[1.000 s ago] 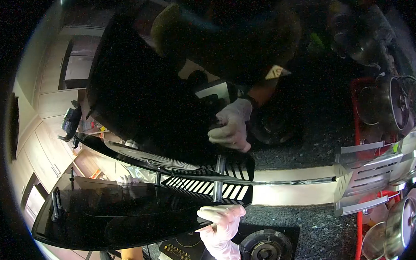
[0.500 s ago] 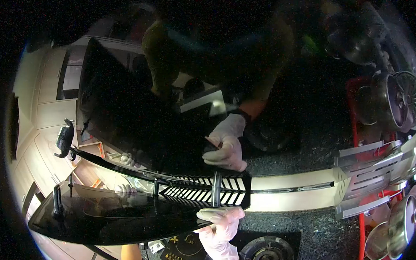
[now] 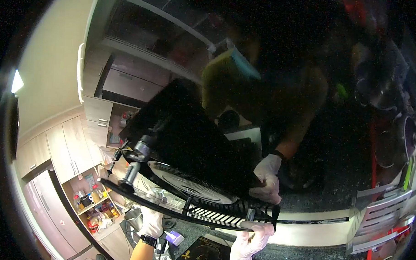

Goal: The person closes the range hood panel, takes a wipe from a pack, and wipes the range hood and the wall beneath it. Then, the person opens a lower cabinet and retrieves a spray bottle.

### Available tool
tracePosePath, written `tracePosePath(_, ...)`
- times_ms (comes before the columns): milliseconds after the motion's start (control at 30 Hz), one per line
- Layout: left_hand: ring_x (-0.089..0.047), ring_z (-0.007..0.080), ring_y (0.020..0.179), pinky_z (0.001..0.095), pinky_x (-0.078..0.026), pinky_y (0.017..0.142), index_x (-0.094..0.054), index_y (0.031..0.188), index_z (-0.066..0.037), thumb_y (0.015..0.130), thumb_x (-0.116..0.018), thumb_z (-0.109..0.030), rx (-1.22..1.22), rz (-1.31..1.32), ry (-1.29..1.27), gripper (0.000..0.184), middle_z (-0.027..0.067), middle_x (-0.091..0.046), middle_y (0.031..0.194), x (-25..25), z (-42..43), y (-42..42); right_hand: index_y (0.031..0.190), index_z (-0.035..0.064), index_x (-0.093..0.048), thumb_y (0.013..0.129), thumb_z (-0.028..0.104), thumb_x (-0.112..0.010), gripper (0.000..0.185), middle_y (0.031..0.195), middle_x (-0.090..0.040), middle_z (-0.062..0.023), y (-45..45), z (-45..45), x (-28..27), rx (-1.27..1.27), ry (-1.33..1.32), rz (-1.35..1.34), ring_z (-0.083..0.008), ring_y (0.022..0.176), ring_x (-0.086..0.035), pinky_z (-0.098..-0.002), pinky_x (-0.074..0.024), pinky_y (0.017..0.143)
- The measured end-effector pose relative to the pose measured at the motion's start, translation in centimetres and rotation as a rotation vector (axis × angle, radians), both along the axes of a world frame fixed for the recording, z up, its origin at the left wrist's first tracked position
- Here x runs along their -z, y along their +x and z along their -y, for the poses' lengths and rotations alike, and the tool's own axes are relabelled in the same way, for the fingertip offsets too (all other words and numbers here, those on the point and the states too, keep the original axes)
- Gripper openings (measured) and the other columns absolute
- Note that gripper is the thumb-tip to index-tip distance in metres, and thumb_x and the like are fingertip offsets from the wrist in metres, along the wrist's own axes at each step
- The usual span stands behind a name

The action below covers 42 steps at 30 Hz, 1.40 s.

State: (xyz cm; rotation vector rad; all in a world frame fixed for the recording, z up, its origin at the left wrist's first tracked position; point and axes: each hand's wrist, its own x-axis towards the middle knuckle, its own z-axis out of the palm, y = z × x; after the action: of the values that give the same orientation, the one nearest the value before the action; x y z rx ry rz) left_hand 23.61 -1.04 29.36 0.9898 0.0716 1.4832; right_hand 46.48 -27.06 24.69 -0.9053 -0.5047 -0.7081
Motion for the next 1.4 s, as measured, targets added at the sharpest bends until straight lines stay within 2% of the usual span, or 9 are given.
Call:
tracePosePath(100, -0.043, 0.0197, 0.086, 0.0326, -0.031, 0.082, -0.05, 0.078, -0.012, 0.084, -0.065, -0.027, 0.177, 0.01, 0.078, 0.021, 0.0038, -0.044, 0.089, -3.6, 4.9, 1.9, 0.08, 0.0061, -0.045, 0.088, 0.024, -0.054, 0.022, 0.078, -0.047, -0.0065, 0.2, -0.2, 0.2, -0.009, 0.007, 0.044, -0.0205, 0.074, -0.044, -0.0338, -0.0376, 0.067)
tracePosePath(200, -0.042, 0.0274, 0.125, 0.0439, -0.018, 0.114, -0.054, 0.092, -0.011, 0.08, -0.069, -0.036, 0.289, 0.014, 0.173, 0.031, 0.0125, -0.052, 0.126, -1.7, 1.8, 0.8, 0.08, 0.0057, -0.044, 0.086, 0.015, -0.053, 0.014, 0.079, -0.046, -0.0068, 0.2, -0.5, 0.4, 0.017, 0.018, 0.008, -0.0203, 0.075, -0.044, -0.0337, -0.0376, 0.068)
tracePosePath(333, -0.051, 0.0223, 0.111, 0.0419, -0.029, 0.109, -0.054, 0.092, -0.011, 0.081, -0.068, -0.038, 0.23, 0.021, 0.167, 0.032, 0.0054, -0.057, 0.108, -2.1, 2.2, 0.8, 0.1, 0.0076, -0.066, 0.087, 0.018, -0.055, 0.02, 0.101, -0.064, -0.0105, -0.2, -0.1, 0.5, -0.051, -0.054, -0.077, -0.0236, 0.087, -0.058, -0.0399, -0.0443, 0.073)
tracePosePath(367, -0.051, 0.022, 0.111, 0.042, -0.03, 0.107, -0.057, 0.093, -0.012, 0.078, -0.072, -0.035, 0.248, 0.046, 0.174, 0.032, 0.0044, -0.058, 0.108, -2.4, 2.8, 0.6, 0.105, 0.0034, -0.061, 0.09, 0.01, -0.049, 0.02, 0.105, -0.06, -0.0124, -0.2, -1.6, 1.3, -0.444, 0.322, -0.182, -0.0217, 0.09, -0.055, -0.0357, -0.0459, 0.078)
tracePosePath(600, -0.054, 0.0236, 0.108, 0.0425, -0.036, 0.102, -0.051, 0.08, -0.013, 0.073, -0.072, -0.042, 0.202, -0.005, 0.236, 0.036, 0.006, -0.06, 0.104, -4.0, 3.2, 0.2, 0.115, -0.0052, -0.054, 0.09, 0.003, -0.046, 0.028, 0.116, -0.055, -0.0146, -0.8, 0.4, 1.8, 0.241, -0.351, 0.004, -0.0244, 0.108, -0.052, -0.0373, -0.0403, 0.097)
tracePosePath(667, -0.057, 0.0233, 0.103, 0.0418, -0.038, 0.1, -0.047, 0.075, -0.012, 0.073, -0.071, -0.043, 0.155, 0.033, 0.269, 0.04, 0.0073, -0.06, 0.1, -3.3, 2.0, 0.1, 0.117, -0.0063, -0.053, 0.097, 0.018, -0.041, 0.034, 0.125, -0.052, -0.0158, -1.9, 0.6, 0.1, -0.057, -0.197, -0.145, -0.0261, 0.117, -0.049, -0.0384, -0.0374, 0.102)
tracePosePath(833, -0.057, 0.0196, 0.095, 0.039, -0.042, 0.092, -0.046, 0.073, -0.013, 0.072, -0.074, -0.043, 0.006, 0.07, 0.163, 0.041, 0.0042, -0.058, 0.092, -2.1, 0.6, 0.2, 0.119, -0.0053, -0.049, 0.098, 0.024, -0.041, 0.037, 0.124, -0.053, -0.0164, -3.6, 1.1, -3.3, -0.484, 0.196, -0.148, -0.0262, 0.114, -0.051, -0.0387, -0.038, 0.102)
tracePosePath(1100, -0.047, 0.0124, 0.072, 0.0335, -0.042, 0.071, -0.047, 0.091, -0.012, 0.075, -0.074, -0.034, 0.18, 0.074, 0.232, 0.038, -0.0011, -0.05, 0.082, -0.1, -1.5, -0.5, 0.109, 0.0043, -0.051, 0.089, 0.04, -0.058, 0.041, 0.099, -0.054, -0.0049, -2.1, 0.1, -1.7, -0.326, 0.28, -0.076, -0.0178, 0.099, -0.051, -0.0374, -0.0423, 0.088)
tracePosePath(1400, -0.057, 0.0212, 0.102, 0.0375, -0.038, 0.099, -0.059, 0.093, -0.006, 0.068, -0.075, -0.044, 0.247, -0.032, 0.259, 0.048, 0.0078, -0.062, 0.104, -1.2, -2.4, -0.3, 0.112, -0.0047, -0.051, 0.097, 0.018, -0.037, 0.03, 0.113, -0.057, -0.0186, -3.0, 0.5, -3.7, -0.235, 0.155, -0.228, -0.0232, 0.104, -0.055, -0.0354, -0.043, 0.091)
